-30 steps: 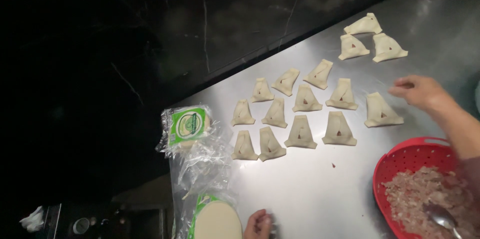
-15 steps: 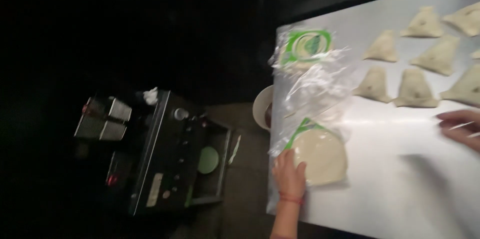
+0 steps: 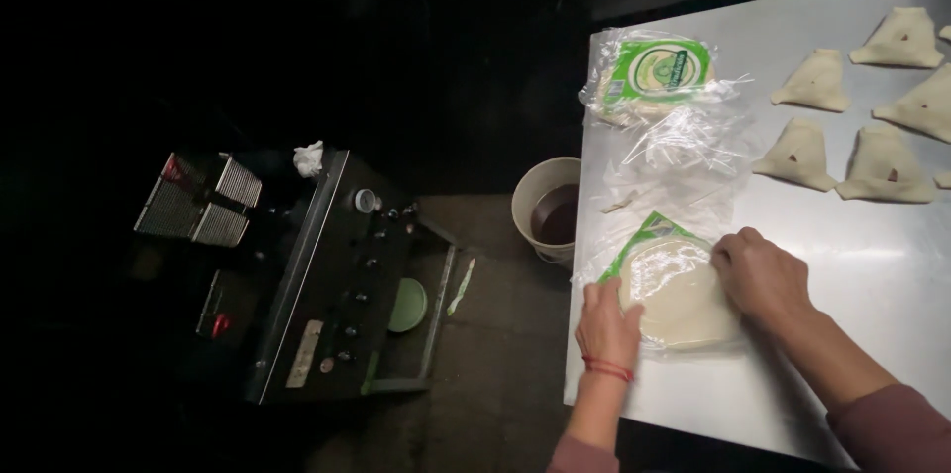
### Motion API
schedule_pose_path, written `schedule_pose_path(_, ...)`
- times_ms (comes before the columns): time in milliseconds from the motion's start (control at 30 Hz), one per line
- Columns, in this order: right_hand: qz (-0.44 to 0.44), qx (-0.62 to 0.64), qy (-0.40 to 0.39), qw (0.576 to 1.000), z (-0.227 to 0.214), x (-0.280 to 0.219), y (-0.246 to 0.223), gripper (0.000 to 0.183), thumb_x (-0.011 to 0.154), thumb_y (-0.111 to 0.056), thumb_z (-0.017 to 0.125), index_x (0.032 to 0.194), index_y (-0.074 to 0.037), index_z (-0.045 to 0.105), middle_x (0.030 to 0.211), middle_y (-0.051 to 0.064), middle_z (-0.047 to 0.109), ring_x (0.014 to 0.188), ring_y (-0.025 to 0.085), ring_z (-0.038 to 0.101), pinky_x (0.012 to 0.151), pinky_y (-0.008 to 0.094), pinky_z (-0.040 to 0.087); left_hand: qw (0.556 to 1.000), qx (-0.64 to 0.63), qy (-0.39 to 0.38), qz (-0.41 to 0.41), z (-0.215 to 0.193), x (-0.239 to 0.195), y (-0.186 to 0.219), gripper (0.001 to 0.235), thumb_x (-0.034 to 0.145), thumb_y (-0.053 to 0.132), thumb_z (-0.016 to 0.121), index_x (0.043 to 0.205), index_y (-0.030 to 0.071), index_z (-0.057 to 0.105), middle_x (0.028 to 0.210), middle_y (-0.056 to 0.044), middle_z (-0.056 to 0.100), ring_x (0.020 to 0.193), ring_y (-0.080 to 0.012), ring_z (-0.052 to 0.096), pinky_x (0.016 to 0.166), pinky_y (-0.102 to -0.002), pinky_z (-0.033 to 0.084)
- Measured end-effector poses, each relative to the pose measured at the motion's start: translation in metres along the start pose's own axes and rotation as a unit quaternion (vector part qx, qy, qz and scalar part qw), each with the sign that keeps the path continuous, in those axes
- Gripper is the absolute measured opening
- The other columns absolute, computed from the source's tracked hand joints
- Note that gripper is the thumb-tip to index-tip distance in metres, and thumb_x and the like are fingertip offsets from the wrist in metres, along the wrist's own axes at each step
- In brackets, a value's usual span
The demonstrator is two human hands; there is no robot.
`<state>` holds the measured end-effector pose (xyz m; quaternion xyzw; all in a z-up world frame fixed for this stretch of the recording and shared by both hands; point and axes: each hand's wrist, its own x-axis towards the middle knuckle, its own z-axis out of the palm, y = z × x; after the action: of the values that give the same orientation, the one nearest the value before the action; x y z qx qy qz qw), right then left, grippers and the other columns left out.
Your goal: Folding and filling dough circles with a meat mixture into triangular pastry shapes on a prep table.
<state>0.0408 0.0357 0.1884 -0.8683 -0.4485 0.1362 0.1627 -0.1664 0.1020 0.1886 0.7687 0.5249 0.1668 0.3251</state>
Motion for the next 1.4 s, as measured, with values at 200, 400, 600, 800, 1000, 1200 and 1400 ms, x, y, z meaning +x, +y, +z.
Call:
schedule_pose_path(200,0.047,0.077,-0.077,0.993,-0.006,-0.003,-0.005,0.023,0.097,-0.031,0.062,0.107,-0.014,0.074,0.106,0.009,0.074,0.092,0.030,0.074,0.083,0.042,0.057,0.998,-0.041,-0.036,0.016,-0.002,-0.030,-0.006,0.068,0.080,0.015,0.084,0.139,0.004,0.053,0.139,-0.013,0.051,0.123,-0.0366,0.056,0.102,-0.045,0.047)
schedule_pose_path(400,0.077,0.419,-0.168,0.889,-0.018,0.001,-0.004,0.026,0.100,-0.028,0.059,0.107,-0.004,0.065,0.099,0.011,0.074,0.082,0.024,0.072,0.069,0.038,0.054,0.996,-0.075,-0.005,0.056,0.005,-0.032,-0.017,0.078,0.076,0.017,0.088,0.142,0.003,0.050,0.143,-0.016,0.049,0.128,-0.0399,0.051,0.107,-0.047,0.041)
schedule_pose_path(600,-0.051,0.581,0.047,0.811,-0.047,0.078,-0.015,0.018,0.107,-0.019,0.057,0.115,-0.003,0.053,0.114,0.012,0.067,0.109,0.020,0.068,0.086,0.032,0.058,0.997,-0.061,-0.001,0.053,0.013,-0.037,-0.019,0.075,0.078,0.014,0.086,0.142,0.001,0.049,0.143,-0.018,0.049,0.127,-0.0404,0.052,0.106,-0.047,0.041)
schedule_pose_path(800,-0.013,0.529,0.040,0.848,-0.019,0.159,0.022,0.031,0.104,-0.016,0.064,0.128,0.001,0.055,0.126,0.013,0.063,0.111,0.021,0.066,0.090,0.035,0.059,0.996,-0.071,-0.012,-0.059,0.019,-0.045,-0.013,0.069,0.083,0.018,0.082,0.143,0.006,0.050,0.118,-0.015,0.062,0.106,-0.0365,0.064,0.090,-0.046,0.050)
schedule_pose_path(1000,0.008,0.254,0.154,0.955,-0.045,0.128,0.034,0.049,0.101,-0.016,0.073,0.143,0.003,0.055,0.127,0.024,0.064,0.091,0.026,0.070,0.080,0.037,0.055,0.984,-0.118,0.009,-0.133,0.039,-0.037,-0.019,0.054,0.085,0.014,0.074,0.136,0.008,0.057,0.087,-0.009,0.072,0.083,-0.0299,0.070,0.077,-0.042,0.054)
schedule_pose_path(1200,-0.078,0.300,0.012,0.951,0.032,0.025,0.040,0.029,0.095,-0.019,0.068,0.121,-0.007,0.072,0.103,0.009,0.077,0.079,0.016,0.071,0.073,0.032,0.056,0.926,-0.315,0.008,-0.210,0.077,-0.038,-0.062,0.034,0.085,0.016,0.077,0.113,-0.001,0.067,0.084,-0.004,0.074,0.076,-0.0118,0.069,0.071,-0.026,0.055)
schedule_pose_path(1400,-0.104,0.280,-0.158,0.941,0.043,-0.032,-0.015,0.040,0.080,-0.032,0.080,0.114,-0.012,0.074,0.095,0.004,0.074,0.077,0.017,0.072,0.073,0.032,0.059,0.889,-0.399,-0.018,-0.223,0.077,-0.037,-0.062,0.019,0.091,0.014,0.073,0.101,-0.003,0.072,0.079,-0.002,0.070,0.061,-0.0070,0.056,0.054,-0.023,0.045)
